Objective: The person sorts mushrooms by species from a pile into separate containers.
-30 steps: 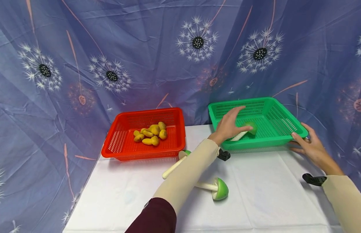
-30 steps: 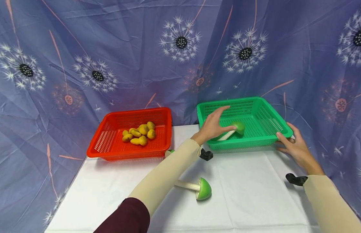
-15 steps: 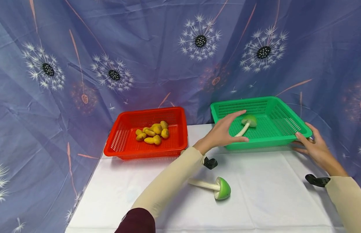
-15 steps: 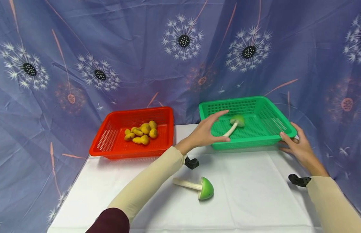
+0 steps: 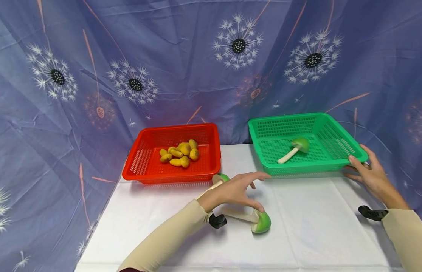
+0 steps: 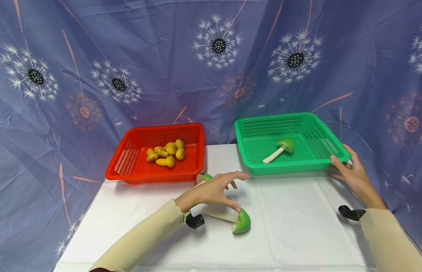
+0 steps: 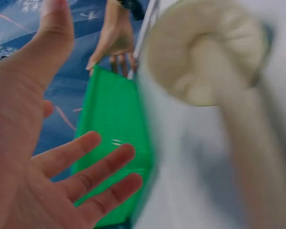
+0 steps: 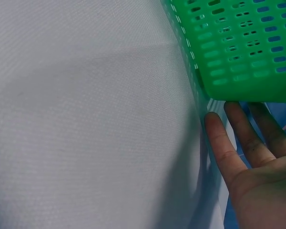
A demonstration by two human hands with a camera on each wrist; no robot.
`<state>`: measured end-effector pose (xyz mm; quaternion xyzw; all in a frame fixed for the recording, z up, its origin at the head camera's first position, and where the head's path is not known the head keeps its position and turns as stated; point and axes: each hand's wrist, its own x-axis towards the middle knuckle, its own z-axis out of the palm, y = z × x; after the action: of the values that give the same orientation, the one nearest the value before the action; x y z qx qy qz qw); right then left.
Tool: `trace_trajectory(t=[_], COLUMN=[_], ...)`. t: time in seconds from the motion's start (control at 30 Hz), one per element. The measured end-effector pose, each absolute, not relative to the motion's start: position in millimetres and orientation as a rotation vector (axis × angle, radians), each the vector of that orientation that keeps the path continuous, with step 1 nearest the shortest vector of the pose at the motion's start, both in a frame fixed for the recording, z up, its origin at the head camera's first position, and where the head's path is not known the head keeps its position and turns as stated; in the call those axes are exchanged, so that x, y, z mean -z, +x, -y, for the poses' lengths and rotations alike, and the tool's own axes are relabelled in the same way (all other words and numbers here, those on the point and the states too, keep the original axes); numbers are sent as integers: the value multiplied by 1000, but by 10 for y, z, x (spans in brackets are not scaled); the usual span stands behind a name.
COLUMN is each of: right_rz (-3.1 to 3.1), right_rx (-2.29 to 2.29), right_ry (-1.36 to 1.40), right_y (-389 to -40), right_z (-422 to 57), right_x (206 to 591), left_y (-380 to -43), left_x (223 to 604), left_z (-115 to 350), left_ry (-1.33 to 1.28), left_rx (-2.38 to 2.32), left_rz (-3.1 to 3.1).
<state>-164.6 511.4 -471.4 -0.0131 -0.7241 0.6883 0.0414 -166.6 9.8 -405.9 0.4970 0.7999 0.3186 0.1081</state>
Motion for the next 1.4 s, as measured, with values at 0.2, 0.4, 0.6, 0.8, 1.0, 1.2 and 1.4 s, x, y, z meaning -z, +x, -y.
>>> trace_trajectory(t=[0.2,0.4,0.6,0.8,1.0,1.2,1.4], right_rz=[2241,2213,2144,2157,2179,2175,2165], right_rx=[-2077,-2105,-2168,-2155,-2143,-2143,-2159], right_ry=[-66,-64,-56,-54,-31,-52,-38], right_y=[-1644,-1645,-1655,-1656,-1650,-1642,-1634], right_z=[-5108,-5100,-5096,-5105,-5120,-5082,-5073], right_x=[4715,4718,4727,4738,4737,4716,4697], left_y=[-1495,-1357,-1247,-1206,-1209,-1215,-1263], left_x=[4318,4456,4529,4559,4562,4547,4393], left_z=[57,106,71,34,25,26,-24], left_ry=[1413,1422,1385,1408,1422,1437,1456], left_rx=[-782,-697,-646,-649,-681,-698,-730], left_rz=[-2338,-2410,-2465,-2465,-2443,-2426,-2396])
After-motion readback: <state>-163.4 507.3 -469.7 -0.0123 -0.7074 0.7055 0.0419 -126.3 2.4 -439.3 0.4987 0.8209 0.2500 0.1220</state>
